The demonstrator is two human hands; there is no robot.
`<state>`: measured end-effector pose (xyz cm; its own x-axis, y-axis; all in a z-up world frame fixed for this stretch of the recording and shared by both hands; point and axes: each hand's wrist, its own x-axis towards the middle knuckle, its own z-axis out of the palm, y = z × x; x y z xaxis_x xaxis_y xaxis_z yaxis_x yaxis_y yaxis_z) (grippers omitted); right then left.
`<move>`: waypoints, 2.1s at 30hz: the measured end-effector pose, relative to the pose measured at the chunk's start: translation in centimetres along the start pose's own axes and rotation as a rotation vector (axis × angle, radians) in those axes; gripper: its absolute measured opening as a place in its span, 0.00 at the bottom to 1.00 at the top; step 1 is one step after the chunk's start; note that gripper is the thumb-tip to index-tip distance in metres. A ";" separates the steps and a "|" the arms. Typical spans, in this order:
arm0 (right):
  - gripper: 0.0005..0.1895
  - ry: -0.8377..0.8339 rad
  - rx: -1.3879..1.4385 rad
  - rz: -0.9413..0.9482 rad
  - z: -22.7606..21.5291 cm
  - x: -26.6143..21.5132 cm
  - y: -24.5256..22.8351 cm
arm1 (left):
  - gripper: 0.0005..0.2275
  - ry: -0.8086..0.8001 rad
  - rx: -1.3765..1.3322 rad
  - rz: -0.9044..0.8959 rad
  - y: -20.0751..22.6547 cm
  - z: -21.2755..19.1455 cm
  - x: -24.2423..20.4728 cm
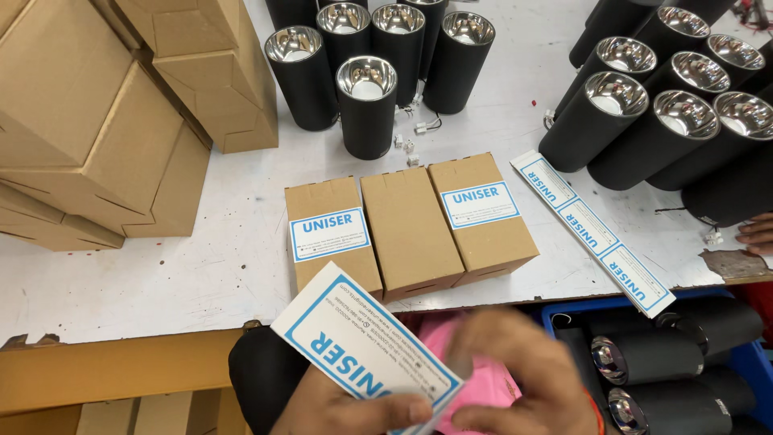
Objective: The person applies adhesive labels to small cardboard boxes on a workbench. They peel the backing from each label, place it on a box, and smooth it down. Labeled boxes are then stacked and placed into a larger shipping carton.
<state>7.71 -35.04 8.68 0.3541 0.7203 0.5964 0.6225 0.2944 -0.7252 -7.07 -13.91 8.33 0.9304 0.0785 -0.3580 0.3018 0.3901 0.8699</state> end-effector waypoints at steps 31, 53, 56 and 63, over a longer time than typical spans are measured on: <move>0.11 0.153 0.299 0.174 2.5 -3.0 5.9 | 0.14 0.580 0.897 1.099 0.3 1.6 1.9; 0.21 0.291 -0.167 0.026 3.4 -1.0 3.7 | 0.06 0.282 0.685 0.856 -2.1 1.9 2.6; 0.21 0.291 -0.195 0.017 3.5 -1.0 3.6 | 0.06 0.273 0.680 0.841 -2.3 2.0 2.6; 0.20 0.277 -0.208 0.004 3.2 -0.9 3.8 | 0.05 0.290 0.711 0.814 -2.5 2.2 2.7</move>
<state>7.52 -32.56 4.31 0.5150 0.5152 0.6851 0.7396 0.1370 -0.6590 -4.86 -16.72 5.97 0.8489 0.3187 0.4218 -0.2388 -0.4807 0.8438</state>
